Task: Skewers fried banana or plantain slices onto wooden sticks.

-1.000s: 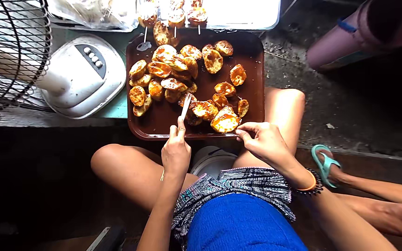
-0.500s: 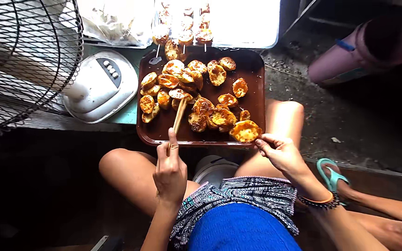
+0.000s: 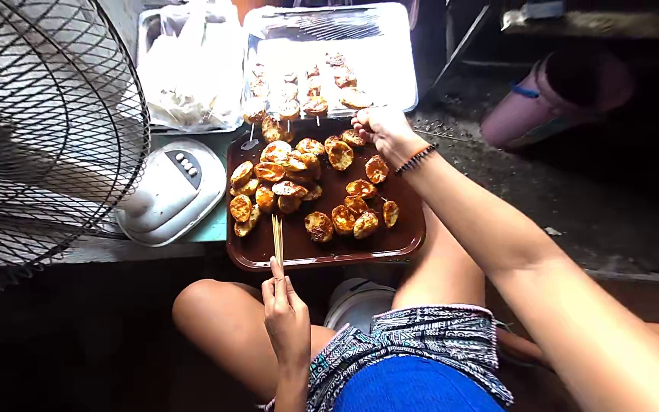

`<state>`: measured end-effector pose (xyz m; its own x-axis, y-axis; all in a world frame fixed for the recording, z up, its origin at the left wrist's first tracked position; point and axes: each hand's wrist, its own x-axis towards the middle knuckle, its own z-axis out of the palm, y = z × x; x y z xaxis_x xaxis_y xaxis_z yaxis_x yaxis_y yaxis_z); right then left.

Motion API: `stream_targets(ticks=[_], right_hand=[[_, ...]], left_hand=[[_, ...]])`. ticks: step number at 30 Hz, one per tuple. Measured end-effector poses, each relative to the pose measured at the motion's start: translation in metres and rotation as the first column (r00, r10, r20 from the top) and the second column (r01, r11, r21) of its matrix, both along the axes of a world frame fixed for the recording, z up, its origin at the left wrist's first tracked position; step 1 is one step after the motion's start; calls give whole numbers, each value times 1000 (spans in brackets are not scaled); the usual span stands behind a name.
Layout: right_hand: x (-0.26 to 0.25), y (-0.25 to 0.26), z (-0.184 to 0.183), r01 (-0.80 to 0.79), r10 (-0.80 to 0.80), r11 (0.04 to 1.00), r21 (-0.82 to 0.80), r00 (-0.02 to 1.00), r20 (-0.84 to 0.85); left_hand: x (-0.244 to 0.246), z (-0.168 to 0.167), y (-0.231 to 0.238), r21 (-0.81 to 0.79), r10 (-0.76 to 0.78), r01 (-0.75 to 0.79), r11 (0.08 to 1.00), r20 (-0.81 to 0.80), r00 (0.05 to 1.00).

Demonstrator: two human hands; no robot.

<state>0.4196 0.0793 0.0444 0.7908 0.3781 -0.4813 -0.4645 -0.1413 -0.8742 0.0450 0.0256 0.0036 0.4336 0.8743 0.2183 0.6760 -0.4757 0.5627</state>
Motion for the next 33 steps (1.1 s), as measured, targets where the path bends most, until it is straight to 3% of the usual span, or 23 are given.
stream_targets(ticks=[5, 7, 8, 10, 12, 14, 16, 17, 18, 20, 23, 26, 29, 31, 33], right_hand=[[10, 31, -10, 26, -28, 999, -29, 998, -65], [10, 27, -12, -53, 49, 995, -88, 998, -47], [6, 19, -12, -126, 136, 976, -177, 990, 46], [-15, -13, -9, -218, 372, 886, -409, 860, 349], [-66, -64, -1, -292, 556, 820, -493, 611, 563], [-131, -116, -1, -510, 687, 723, -466, 457, 565], [-182, -153, -21, -759, 823, 543, -358, 397, 405], [-201, -167, -26, -836, 872, 469, -284, 388, 299], [-216, -177, -30, -864, 886, 456, -215, 416, 206], [-233, -191, -34, -822, 839, 544, -170, 528, 130], [-237, -203, -39, -721, 751, 660, -212, 632, 191], [-237, -216, -45, -638, 727, 686, -348, 588, 355], [-232, -238, -50, -567, 761, 648, -508, 490, 424], [-229, -251, -53, -551, 780, 624, -554, 489, 391], [-228, -260, -56, -540, 788, 608, -582, 500, 358]], left_hand=[[-7, -4, 1, -22, -21, 21, 1000, -1, 1000], [-7, -2, 1, -52, -21, 23, 998, 49, 999], [-6, 0, 1, -97, -4, 14, 995, 105, 994], [-2, 6, 0, -321, 97, 0, 947, 285, 954], [5, 13, -4, -575, 266, 77, 815, 488, 831], [16, 14, -9, -697, 401, 183, 693, 584, 706], [29, 9, -16, -742, 472, 260, 618, 615, 632], [35, 6, -21, -758, 489, 285, 587, 612, 622], [39, 3, -26, -772, 500, 302, 559, 605, 620], [44, -2, -37, -772, 478, 336, 540, 610, 633], [47, -7, -44, -742, 379, 361, 564, 622, 685], [48, -12, -42, -638, 170, 266, 722, 536, 827], [44, -24, -25, -234, -88, 115, 966, 122, 989], [41, -28, -15, -62, -127, 119, 991, -136, 983], [41, -31, -11, -24, -127, 125, 992, -258, 958]])
